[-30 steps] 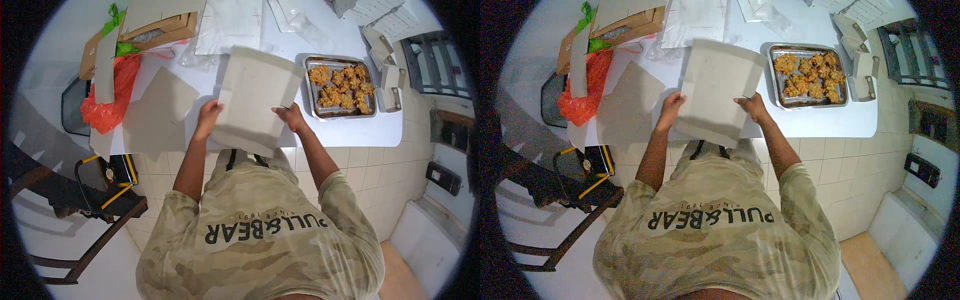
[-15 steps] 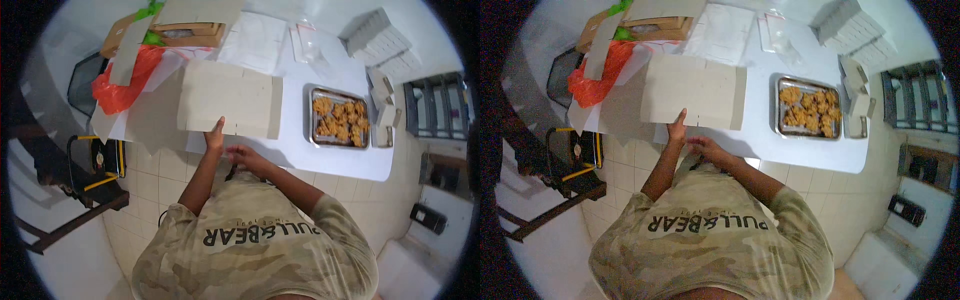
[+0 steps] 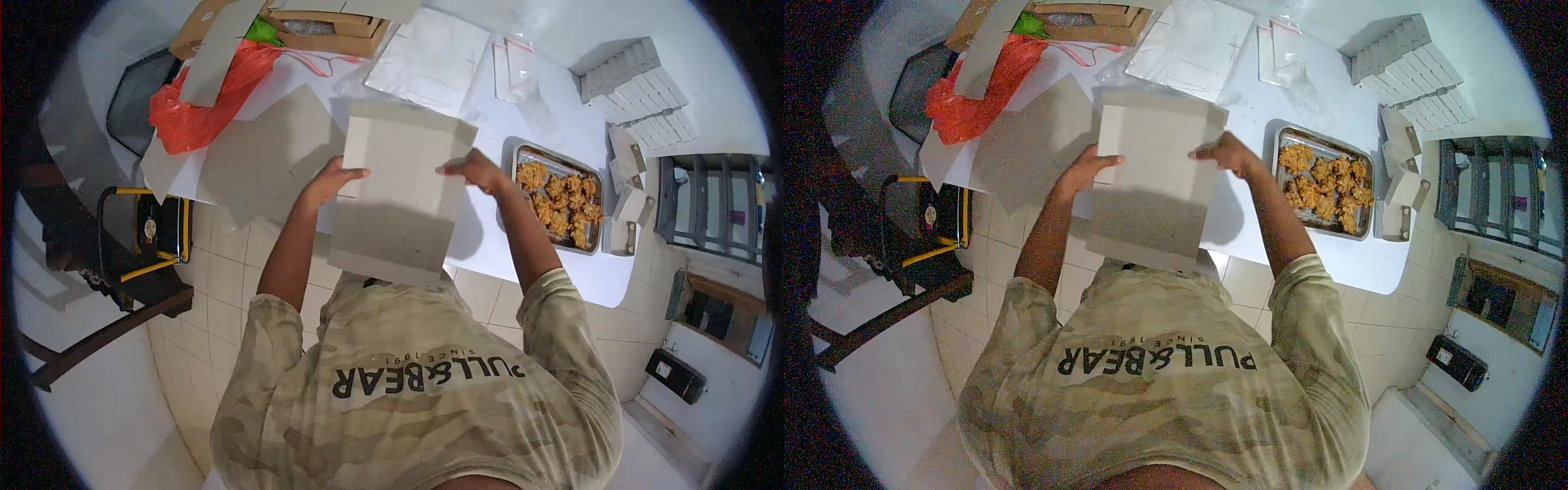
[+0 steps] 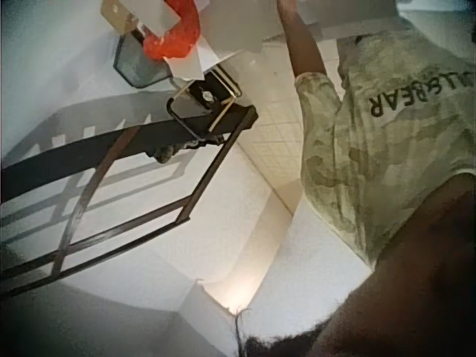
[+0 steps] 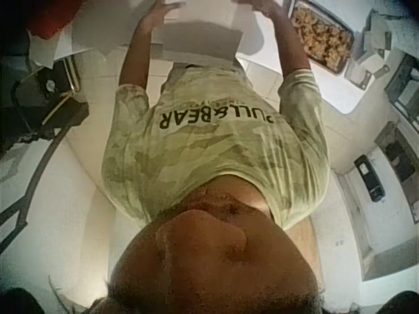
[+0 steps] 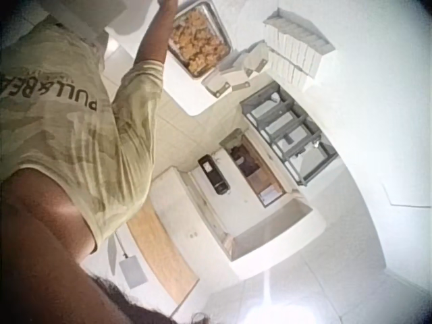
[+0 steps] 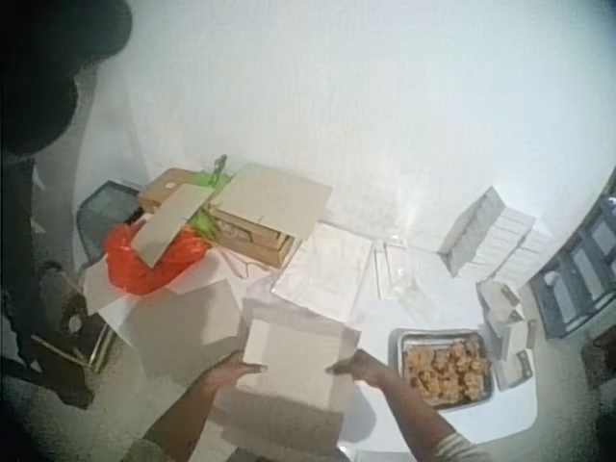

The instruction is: The person folds white cardboard blanks into boxes by hand, then places a clear plastic sheet inside one of the assembled boxes.

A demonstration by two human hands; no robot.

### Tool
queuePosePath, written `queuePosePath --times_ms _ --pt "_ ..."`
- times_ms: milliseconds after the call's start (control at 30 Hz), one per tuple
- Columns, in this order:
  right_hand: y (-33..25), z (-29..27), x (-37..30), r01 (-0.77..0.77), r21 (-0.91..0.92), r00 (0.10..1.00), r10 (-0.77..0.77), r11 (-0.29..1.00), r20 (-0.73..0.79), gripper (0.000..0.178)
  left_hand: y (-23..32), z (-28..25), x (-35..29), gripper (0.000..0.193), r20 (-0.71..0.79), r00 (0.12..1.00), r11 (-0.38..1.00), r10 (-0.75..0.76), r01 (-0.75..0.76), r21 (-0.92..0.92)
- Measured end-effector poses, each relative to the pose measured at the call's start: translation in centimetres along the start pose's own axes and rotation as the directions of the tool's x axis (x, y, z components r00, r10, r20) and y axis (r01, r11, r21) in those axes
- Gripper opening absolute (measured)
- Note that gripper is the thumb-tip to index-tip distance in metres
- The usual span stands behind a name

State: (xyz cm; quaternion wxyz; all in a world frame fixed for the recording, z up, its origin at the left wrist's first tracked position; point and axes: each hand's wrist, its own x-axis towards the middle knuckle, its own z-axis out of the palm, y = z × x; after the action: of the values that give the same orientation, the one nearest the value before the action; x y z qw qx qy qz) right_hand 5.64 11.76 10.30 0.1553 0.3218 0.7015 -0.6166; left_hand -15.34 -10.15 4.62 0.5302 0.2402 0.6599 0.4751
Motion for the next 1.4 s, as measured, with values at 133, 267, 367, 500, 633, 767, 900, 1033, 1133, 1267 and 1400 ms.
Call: queuePosePath --times_ms 133,267,367,500,633,767,900,1033,1133,1267,1400 --pt "10.3 1.7 3.4 0.177 0.029 0.984 -0.178 0.984 0.014 0.043 -0.4 3.2 -0.7 0.044 -0.042 0.981 0.981 -0.191 0.192 0.010" --pt "10.0 5.1 1.4 0.163 0.219 0.978 -0.128 0.962 -0.166 0.027 -4.4 4.3 -0.7 0.043 -0.101 0.994 0.994 -0.042 0.031 -0.107" --pt "3.8 3.2 -3.1 0.151 0.210 0.950 -0.084 0.966 -0.301 0.033 0.0 5.7 -2.5 0.039 -0.260 0.962 0.996 0.086 -0.090 -0.007" --pt "0.1 1.5 -8.3 0.713 -0.190 0.597 -0.726 0.675 -0.341 0.026 6.8 3.8 -6.3 0.031 0.118 0.687 0.677 0.716 -0.726 0.120" --pt "5.3 2.2 -7.8 0.679 -0.476 0.581 -0.806 0.559 -0.117 0.024 3.9 4.5 -5.4 0.020 0.219 0.580 0.440 0.785 -0.770 0.463" --pt "10.4 5.8 -7.5 0.557 -0.477 0.746 -0.662 0.680 -0.073 0.032 -4.5 4.1 -3.7 0.027 0.358 0.686 0.459 0.633 -0.706 0.539" --pt "12.5 7.2 -6.8 0.573 -0.534 0.728 -0.685 0.621 -0.014 0.039 -6.4 4.6 -5.2 0.030 0.442 0.724 0.418 0.529 -0.676 0.607" --pt "10.8 6.8 -8.4 0.584 -0.345 0.735 -0.659 0.735 -0.160 0.035 -4.3 4.8 -6.0 0.029 0.400 0.728 0.471 0.557 -0.673 0.570" --pt "6.5 4.4 -10.0 0.602 -0.280 0.713 -0.661 0.748 -0.234 0.025 -0.4 4.3 -5.7 0.027 0.268 0.736 0.617 0.621 -0.670 0.412" --pt "2.4 2.3 -8.7 0.282 0.032 0.882 -0.246 0.959 -0.403 0.026 5.2 5.1 -4.6 0.029 -0.023 0.941 0.814 0.337 -0.278 0.511" --pt "8.9 2.4 -2.3 0.259 0.104 0.946 -0.231 0.960 -0.226 0.045 -3.0 4.8 1.0 0.037 -0.144 0.981 0.934 0.127 -0.069 0.352"
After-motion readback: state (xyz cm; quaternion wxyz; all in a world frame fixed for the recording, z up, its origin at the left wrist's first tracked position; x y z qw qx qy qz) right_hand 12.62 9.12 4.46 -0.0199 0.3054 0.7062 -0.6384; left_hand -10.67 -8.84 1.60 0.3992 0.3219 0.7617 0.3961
